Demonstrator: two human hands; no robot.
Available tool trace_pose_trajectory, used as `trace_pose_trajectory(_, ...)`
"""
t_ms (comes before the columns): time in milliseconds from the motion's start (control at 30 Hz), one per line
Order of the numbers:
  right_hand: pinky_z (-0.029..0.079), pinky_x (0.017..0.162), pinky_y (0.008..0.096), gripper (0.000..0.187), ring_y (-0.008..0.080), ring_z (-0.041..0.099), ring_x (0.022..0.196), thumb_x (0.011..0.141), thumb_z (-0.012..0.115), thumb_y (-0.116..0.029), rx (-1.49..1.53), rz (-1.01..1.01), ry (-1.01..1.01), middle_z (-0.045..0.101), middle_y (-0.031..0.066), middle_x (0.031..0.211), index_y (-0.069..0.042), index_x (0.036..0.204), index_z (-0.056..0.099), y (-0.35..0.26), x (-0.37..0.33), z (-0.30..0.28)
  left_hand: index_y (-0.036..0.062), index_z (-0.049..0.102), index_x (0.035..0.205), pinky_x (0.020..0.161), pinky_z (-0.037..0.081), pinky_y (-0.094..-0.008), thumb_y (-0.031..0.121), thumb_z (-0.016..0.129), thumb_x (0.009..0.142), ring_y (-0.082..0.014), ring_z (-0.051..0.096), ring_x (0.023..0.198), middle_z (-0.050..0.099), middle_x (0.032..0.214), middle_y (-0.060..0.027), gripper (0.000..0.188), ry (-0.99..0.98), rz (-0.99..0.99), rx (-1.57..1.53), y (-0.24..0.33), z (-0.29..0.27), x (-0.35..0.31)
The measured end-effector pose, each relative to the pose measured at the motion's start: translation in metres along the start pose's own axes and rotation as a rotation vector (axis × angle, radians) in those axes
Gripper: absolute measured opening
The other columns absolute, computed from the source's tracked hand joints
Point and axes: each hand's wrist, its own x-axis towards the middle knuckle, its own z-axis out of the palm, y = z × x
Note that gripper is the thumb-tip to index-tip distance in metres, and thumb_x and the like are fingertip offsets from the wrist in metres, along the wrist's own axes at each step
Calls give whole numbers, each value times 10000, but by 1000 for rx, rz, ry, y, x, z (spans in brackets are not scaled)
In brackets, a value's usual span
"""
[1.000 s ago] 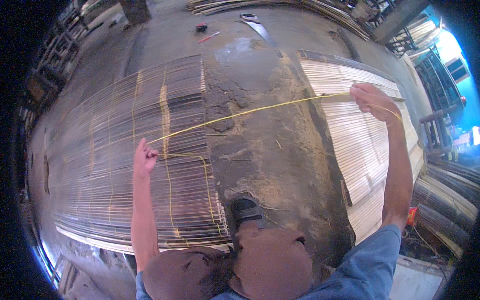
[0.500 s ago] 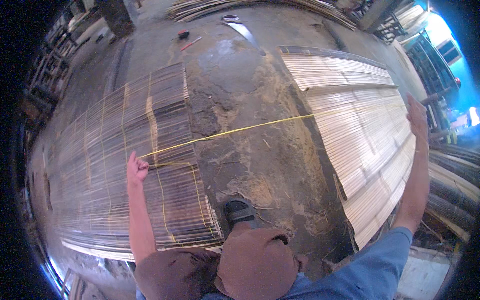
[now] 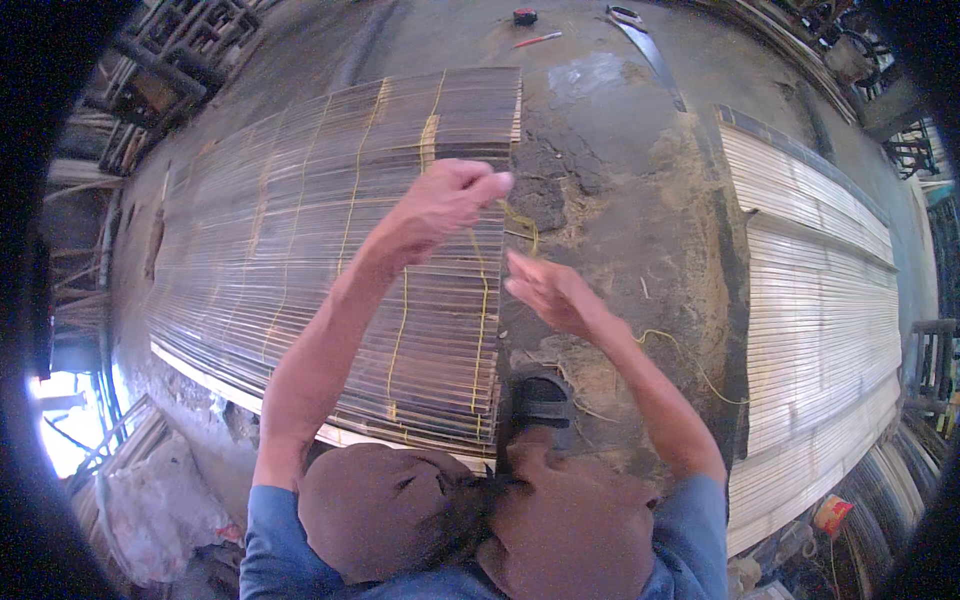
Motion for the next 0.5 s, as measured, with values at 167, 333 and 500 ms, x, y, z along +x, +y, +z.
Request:
trace_pose_trajectory(167, 528, 831, 352, 230, 262, 673, 930, 988, 619, -190, -169, -239, 132, 699, 131, 1040, -24, 1138, 674, 4, 49, 40, 9, 590, 846, 611, 400, -285, 369, 606, 994, -94, 466, 685, 504, 748, 26, 389, 23, 35, -8, -13, 6, 1)
trace_pose_trajectory(333, 514, 775, 322, 262, 152, 634, 816, 1019, 560, -227, 221, 12, 229, 697, 60, 872, -10, 926, 672, 11, 68, 31, -2, 613, 1009, 783, 451, -377, 233, 570, 1002, -227, 561, 873, 599, 916, -100, 239, 900, 368, 137, -105, 20, -1)
trace_pose_trajectory(500, 435, 675, 309, 248, 111, 473, 631, 983, 542, -208, 786, 345, 301, 509, -7, 658, -99, 764, 503, -10, 93, 40, 58, 632, 1030, 816, 443, -427, 92, 656, 895, -318, 551, 881, 593, 918, -115, 142, 540, 296, 394, -195, 74, -37)
